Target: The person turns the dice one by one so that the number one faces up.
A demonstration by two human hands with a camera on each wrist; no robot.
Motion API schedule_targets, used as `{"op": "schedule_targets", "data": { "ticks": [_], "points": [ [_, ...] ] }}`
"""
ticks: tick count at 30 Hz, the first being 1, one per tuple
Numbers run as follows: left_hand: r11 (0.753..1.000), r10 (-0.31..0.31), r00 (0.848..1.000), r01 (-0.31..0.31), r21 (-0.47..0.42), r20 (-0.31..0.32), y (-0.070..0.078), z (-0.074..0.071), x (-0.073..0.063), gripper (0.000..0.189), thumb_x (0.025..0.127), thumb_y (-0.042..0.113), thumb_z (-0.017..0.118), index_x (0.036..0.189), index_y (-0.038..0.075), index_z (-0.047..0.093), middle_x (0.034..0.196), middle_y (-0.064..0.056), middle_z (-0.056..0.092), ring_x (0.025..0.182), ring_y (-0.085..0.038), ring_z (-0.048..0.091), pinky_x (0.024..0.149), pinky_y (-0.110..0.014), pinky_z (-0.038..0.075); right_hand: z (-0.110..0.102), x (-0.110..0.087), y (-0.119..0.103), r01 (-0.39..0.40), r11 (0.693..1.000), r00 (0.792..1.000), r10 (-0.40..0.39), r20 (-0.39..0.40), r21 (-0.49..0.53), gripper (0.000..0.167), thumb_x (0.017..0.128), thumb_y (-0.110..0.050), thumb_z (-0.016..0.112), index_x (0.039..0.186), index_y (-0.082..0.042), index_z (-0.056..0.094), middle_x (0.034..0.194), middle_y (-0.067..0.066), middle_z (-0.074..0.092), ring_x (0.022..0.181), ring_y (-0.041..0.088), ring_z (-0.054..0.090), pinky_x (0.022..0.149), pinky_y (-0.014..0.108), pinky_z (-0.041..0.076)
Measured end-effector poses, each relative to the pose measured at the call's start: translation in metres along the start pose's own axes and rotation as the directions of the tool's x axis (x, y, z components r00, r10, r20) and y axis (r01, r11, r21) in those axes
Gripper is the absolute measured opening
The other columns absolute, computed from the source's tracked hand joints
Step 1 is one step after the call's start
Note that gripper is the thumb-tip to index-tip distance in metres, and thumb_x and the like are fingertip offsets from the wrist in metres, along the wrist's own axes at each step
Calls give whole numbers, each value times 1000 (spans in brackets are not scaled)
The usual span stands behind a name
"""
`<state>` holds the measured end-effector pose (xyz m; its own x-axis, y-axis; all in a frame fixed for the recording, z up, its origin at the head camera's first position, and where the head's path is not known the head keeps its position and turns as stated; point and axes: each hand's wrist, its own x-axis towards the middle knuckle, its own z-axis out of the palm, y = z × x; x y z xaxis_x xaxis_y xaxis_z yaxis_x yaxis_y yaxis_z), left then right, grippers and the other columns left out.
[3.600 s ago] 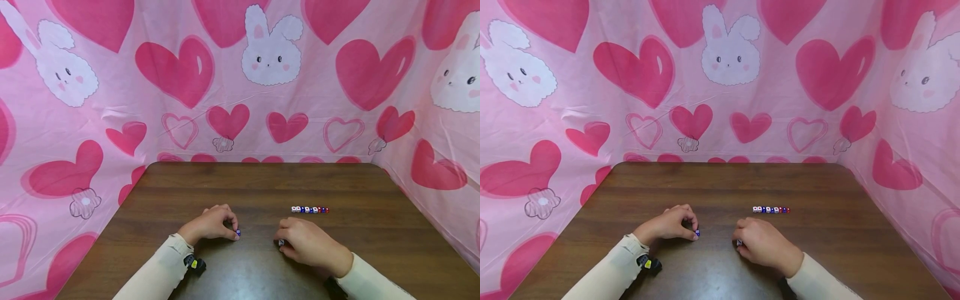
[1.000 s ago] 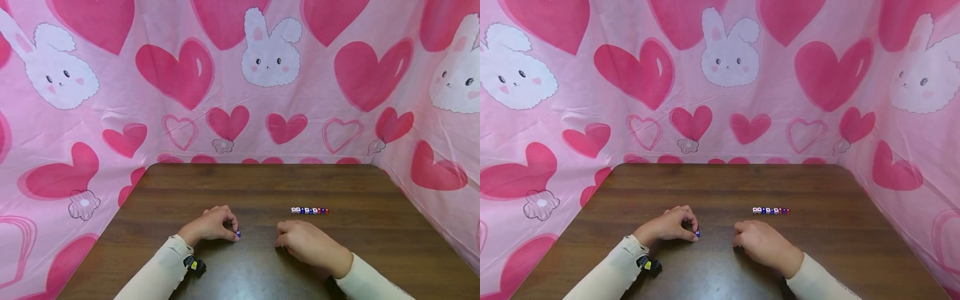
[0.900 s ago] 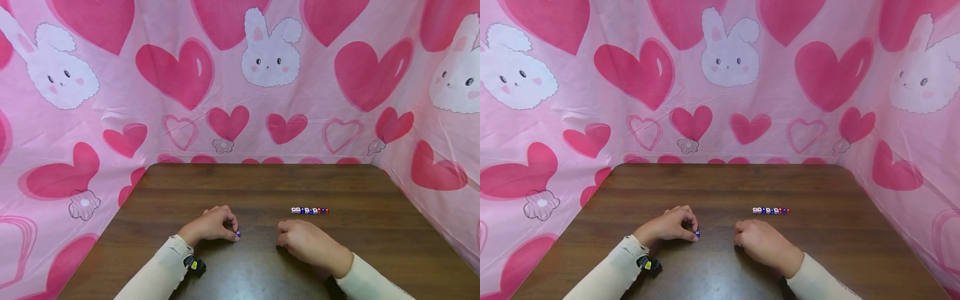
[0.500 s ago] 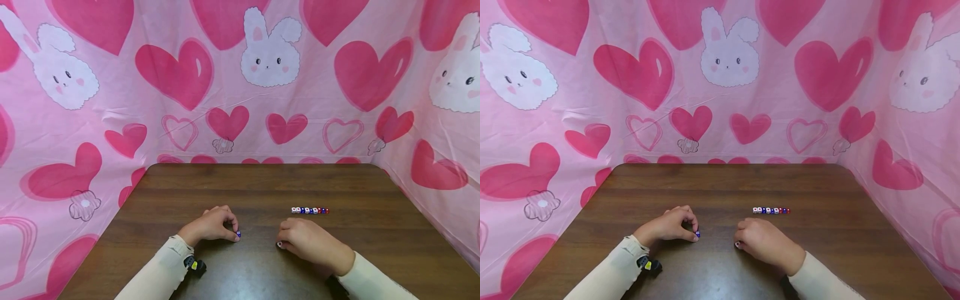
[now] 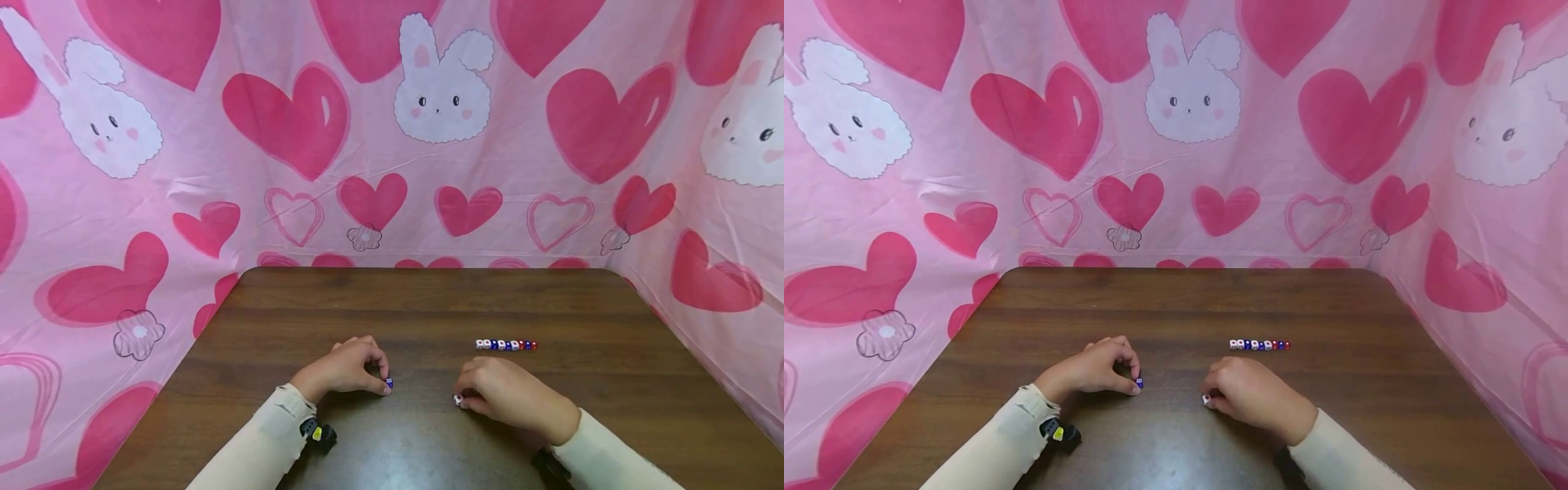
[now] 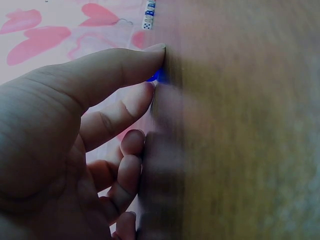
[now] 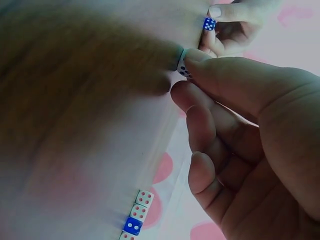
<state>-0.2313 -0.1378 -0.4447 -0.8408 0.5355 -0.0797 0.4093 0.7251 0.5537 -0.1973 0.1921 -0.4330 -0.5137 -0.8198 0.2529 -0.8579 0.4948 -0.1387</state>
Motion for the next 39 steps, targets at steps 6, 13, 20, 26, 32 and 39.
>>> {"op": "schedule_targets", "data": {
  "ticks": [6, 13, 20, 26, 32, 39],
  "points": [
    [1000, 4, 1000, -4, 4, -1, 0, 0, 0, 23, 79, 45, 88, 76, 37, 67, 95, 9, 56, 96, -12, 49, 88, -45, 27, -3, -4, 7, -130, 987, 991, 126, 53, 96, 11, 85, -17, 85, 92, -21, 78, 87, -14, 67, 76, -2, 58, 68, 20, 50],
    [1000, 3, 1000, -3, 3, 3, 0, 0, 0, 23, 79, 46, 88, 77, 36, 67, 95, 8, 56, 96, -13, 49, 87, -45, 27, -5, -7, 17, -224, 964, 972, 212, 98, 141, 11, 85, -17, 85, 94, -18, 79, 89, -13, 69, 76, -2, 58, 66, 21, 50],
    [1000, 0, 1000, 0, 8, 1, 1, 0, 0, 23, 79, 46, 88, 76, 36, 67, 95, 8, 56, 95, -12, 49, 88, -45, 27, -4, -7, 16, -216, 968, 974, 205, 97, 130, 11, 85, -16, 84, 95, -19, 78, 88, -13, 67, 75, -1, 56, 65, 21, 48],
    [1000, -2, 1000, 2, -2, 3, 1, -1, -1, 23, 79, 45, 88, 76, 36, 67, 95, 9, 56, 96, -13, 49, 88, -46, 27, -4, -6, 6, -199, 976, 977, 190, 101, 91, 14, 85, -26, 84, 94, -24, 74, 83, -15, 58, 72, -2, 50, 64, 20, 45],
    [1000, -3, 1000, 3, -3, 5, 2, -1, 0, 23, 79, 46, 88, 76, 36, 67, 96, 8, 57, 97, -13, 49, 88, -46, 27, -3, -2, -3, -143, 987, 987, 137, 87, 72, 13, 87, -27, 83, 94, -25, 73, 83, -15, 56, 71, -4, 46, 64, 20, 44],
    [1000, 1, 1000, -1, 1, 7, 1, -1, -1, 23, 79, 46, 88, 76, 36, 67, 96, 8, 57, 97, -13, 50, 88, -46, 27, 1, 1, -2, -110, 993, 993, 107, 55, 49, 14, 87, -21, 83, 87, -28, 71, 82, -14, 57, 71, -4, 47, 64, 19, 44]
  ]
}}
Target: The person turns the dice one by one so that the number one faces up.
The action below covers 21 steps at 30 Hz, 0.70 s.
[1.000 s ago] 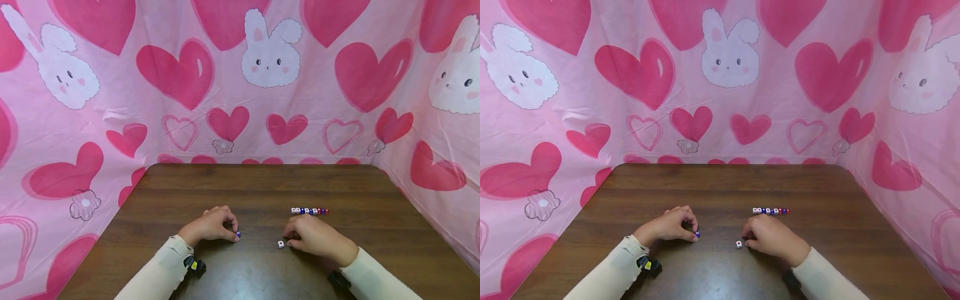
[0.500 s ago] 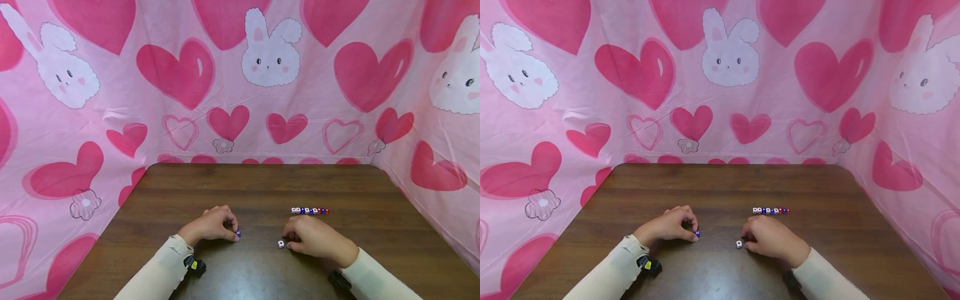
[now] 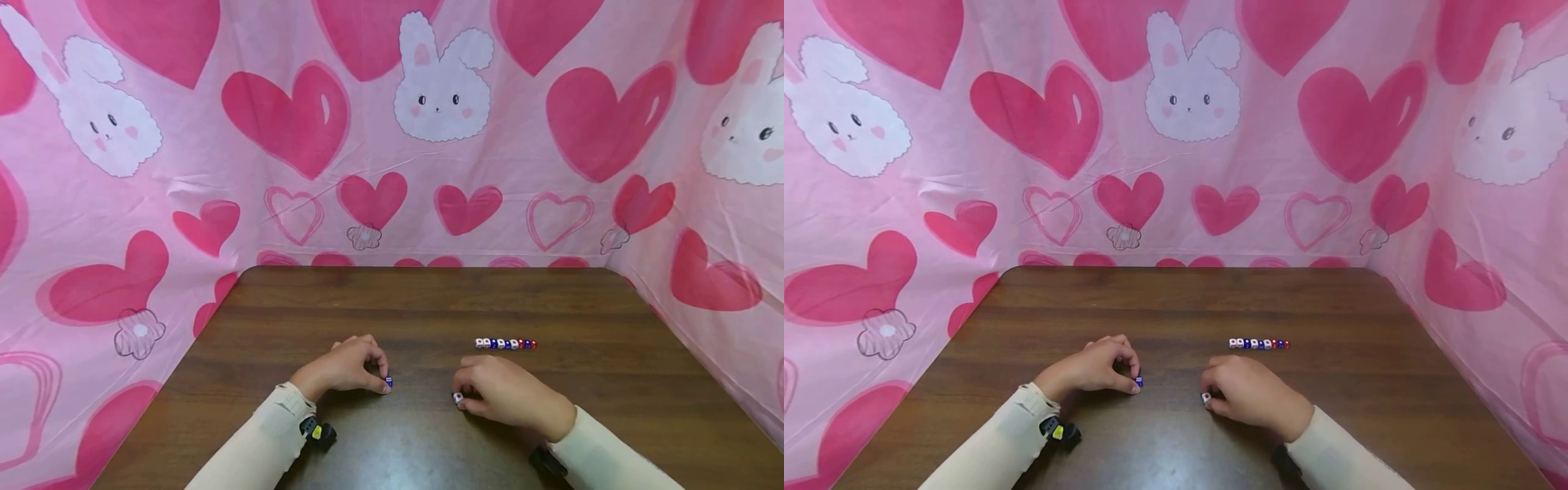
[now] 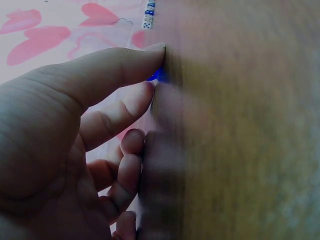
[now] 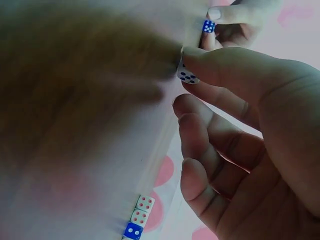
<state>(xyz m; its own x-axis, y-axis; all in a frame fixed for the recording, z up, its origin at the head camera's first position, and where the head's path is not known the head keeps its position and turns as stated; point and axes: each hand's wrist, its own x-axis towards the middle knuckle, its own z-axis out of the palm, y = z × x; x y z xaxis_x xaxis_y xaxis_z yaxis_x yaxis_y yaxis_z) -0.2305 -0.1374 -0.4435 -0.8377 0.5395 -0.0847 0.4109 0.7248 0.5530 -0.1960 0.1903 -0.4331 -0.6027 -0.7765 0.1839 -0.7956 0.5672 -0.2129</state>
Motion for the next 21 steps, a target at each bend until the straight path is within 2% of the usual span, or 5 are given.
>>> {"op": "schedule_targets", "data": {
  "ticks": [3, 7, 11, 15, 21],
  "points": [
    [1000, 6, 1000, -6, 0, 1, -1, 1, 0, 23, 79, 46, 88, 76, 36, 67, 96, 8, 57, 96, -13, 50, 88, -46, 27, 0, 3, 6, -16, 999, 1000, 15, -24, -38, 12, 86, -24, 84, 86, -28, 72, 85, -14, 57, 74, -3, 49, 67, 22, 47],
    [1000, 6, 1000, -6, 1, -3, -1, 2, 0, 23, 79, 46, 88, 76, 36, 67, 95, 9, 57, 96, -13, 50, 89, -46, 27, 0, 9, 17, -41, 993, 995, 30, -96, -112, 13, 83, -27, 87, 86, -27, 74, 93, -13, 58, 84, 4, 53, 75, 29, 52],
    [1000, -4, 1000, 4, 1, -4, -2, 1, -1, 23, 79, 46, 88, 76, 36, 67, 94, 9, 56, 96, -13, 49, 88, -45, 27, -2, 16, 28, -82, 987, 987, 62, -146, -140, 15, 80, -28, 89, 85, -27, 75, 101, -9, 61, 93, 13, 54, 82, 39, 50],
    [1000, -6, 1000, 6, 1, -3, -1, 0, 0, 23, 79, 47, 88, 76, 37, 67, 95, 8, 57, 97, -13, 49, 88, -45, 27, -5, 20, 38, -132, 983, 982, 113, -148, -126, 15, 81, -28, 89, 84, -28, 74, 108, -5, 62, 98, 19, 55, 83, 45, 47],
    [1000, -2, 1000, 2, -5, 0, -1, 0, 0, 23, 79, 47, 88, 76, 37, 67, 95, 7, 57, 98, -14, 49, 88, -45, 27, -8, 25, 51, -177, 976, 977, 158, -146, -126, 15, 82, -27, 88, 82, -30, 73, 109, -4, 63, 99, 21, 56, 84, 48, 46]
  ]
}}
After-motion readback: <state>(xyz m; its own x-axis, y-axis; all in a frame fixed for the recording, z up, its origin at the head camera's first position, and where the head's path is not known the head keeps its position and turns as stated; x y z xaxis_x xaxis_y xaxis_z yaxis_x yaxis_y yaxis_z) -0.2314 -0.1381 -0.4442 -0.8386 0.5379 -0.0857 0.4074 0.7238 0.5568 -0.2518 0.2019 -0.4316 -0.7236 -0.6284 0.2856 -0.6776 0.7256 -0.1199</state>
